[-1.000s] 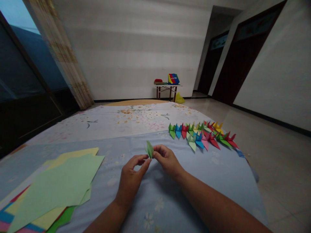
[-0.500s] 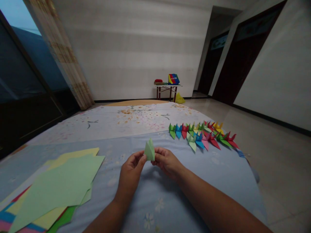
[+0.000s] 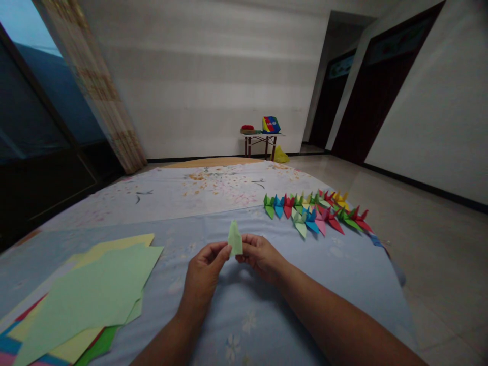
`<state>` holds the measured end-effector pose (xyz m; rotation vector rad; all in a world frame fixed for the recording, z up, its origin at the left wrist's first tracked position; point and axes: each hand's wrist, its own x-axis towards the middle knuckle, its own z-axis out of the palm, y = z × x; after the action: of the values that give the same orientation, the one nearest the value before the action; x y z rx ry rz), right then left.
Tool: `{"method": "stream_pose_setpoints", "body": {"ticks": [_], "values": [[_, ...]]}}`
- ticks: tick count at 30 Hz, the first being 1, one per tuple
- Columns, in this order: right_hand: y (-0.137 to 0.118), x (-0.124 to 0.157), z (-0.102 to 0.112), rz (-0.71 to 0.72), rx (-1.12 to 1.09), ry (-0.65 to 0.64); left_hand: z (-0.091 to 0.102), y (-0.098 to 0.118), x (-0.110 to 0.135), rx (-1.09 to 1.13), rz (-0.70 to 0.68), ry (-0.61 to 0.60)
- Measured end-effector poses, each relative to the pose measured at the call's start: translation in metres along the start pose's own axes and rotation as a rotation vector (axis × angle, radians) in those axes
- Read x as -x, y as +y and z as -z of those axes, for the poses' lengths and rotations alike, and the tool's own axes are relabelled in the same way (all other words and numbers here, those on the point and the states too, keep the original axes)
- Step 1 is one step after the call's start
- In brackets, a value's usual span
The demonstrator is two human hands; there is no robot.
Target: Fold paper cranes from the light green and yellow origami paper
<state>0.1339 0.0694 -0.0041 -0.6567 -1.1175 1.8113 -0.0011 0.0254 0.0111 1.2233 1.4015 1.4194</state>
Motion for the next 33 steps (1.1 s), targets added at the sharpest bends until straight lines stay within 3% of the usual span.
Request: {"method": "stream_pose_setpoints", "body": {"ticks": [7, 14, 19, 33], "values": [[0.003, -0.001, 0.001, 0.019, 0.039, 0.036, 0.003, -0.002, -0.002, -0.088, -0.054, -0.01], [0.004, -0.003, 0.0, 0.096, 0.139, 0.15, -0.001, 0.0, 0.011, -0.502, -0.371, 0.065], [0.004, -0.001, -0.001, 0.08, 0.149, 0.139, -0.005, -0.007, 0.015, -0.749, -0.556, 0.135], [0.009, -0.003, 0.002, 0.062, 0.152, 0.112, -0.002, -0.005, 0.012, -0.725, -0.541, 0.157]]}}
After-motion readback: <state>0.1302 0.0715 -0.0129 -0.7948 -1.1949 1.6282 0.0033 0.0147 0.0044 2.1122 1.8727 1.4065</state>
